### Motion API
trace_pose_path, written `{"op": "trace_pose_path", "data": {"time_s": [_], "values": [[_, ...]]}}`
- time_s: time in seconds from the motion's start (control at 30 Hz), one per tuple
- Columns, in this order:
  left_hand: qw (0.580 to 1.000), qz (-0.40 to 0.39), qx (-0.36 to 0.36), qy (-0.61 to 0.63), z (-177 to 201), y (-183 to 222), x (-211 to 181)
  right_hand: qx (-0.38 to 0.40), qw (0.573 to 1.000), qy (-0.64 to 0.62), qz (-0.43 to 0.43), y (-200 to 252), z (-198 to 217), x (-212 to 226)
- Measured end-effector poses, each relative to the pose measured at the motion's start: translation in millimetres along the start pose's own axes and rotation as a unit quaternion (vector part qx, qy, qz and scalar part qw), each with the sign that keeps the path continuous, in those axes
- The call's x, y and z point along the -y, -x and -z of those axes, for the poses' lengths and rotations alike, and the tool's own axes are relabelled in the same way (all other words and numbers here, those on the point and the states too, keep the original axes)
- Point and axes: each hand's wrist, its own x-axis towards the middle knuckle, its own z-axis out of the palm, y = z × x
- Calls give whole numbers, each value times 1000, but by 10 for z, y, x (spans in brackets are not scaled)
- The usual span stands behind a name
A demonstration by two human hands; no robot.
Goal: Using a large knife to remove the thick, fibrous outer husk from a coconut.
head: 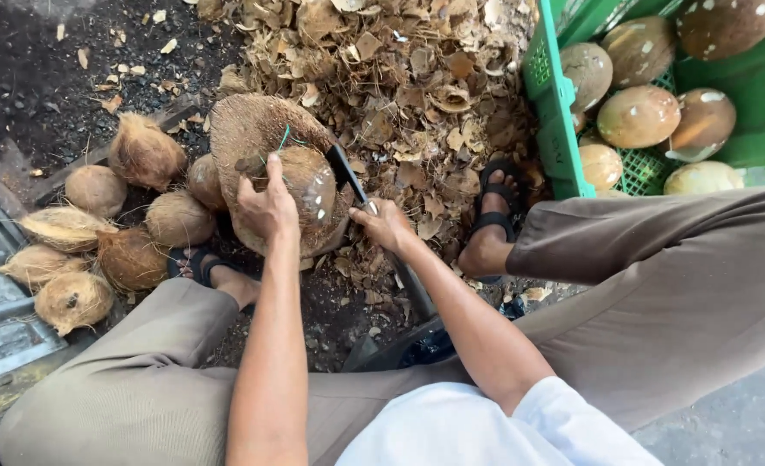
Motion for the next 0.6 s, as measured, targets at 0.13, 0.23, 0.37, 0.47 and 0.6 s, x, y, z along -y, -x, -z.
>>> {"op": "trace_pose_path", "data": {"time_s": [0.13, 0.23, 0.37, 0.47, 0.6], "values": [[986, -1, 30, -164, 237, -235, -94, 2, 999, 1, 54, -79, 25, 82], [983, -5, 45, -180, 299, -292, -234, -1, 992, -34, 118, -9, 40, 317], [982, -19, 65, -174, 255, -633, -96, -38, 966, -115, 227, 228, 27, 745], [984, -3, 73, -165, 232, -658, -114, -62, 947, -110, 294, 197, -103, 730], [981, 0, 64, -181, 232, -605, -176, -28, 954, -97, 284, 254, -323, 350]]}}
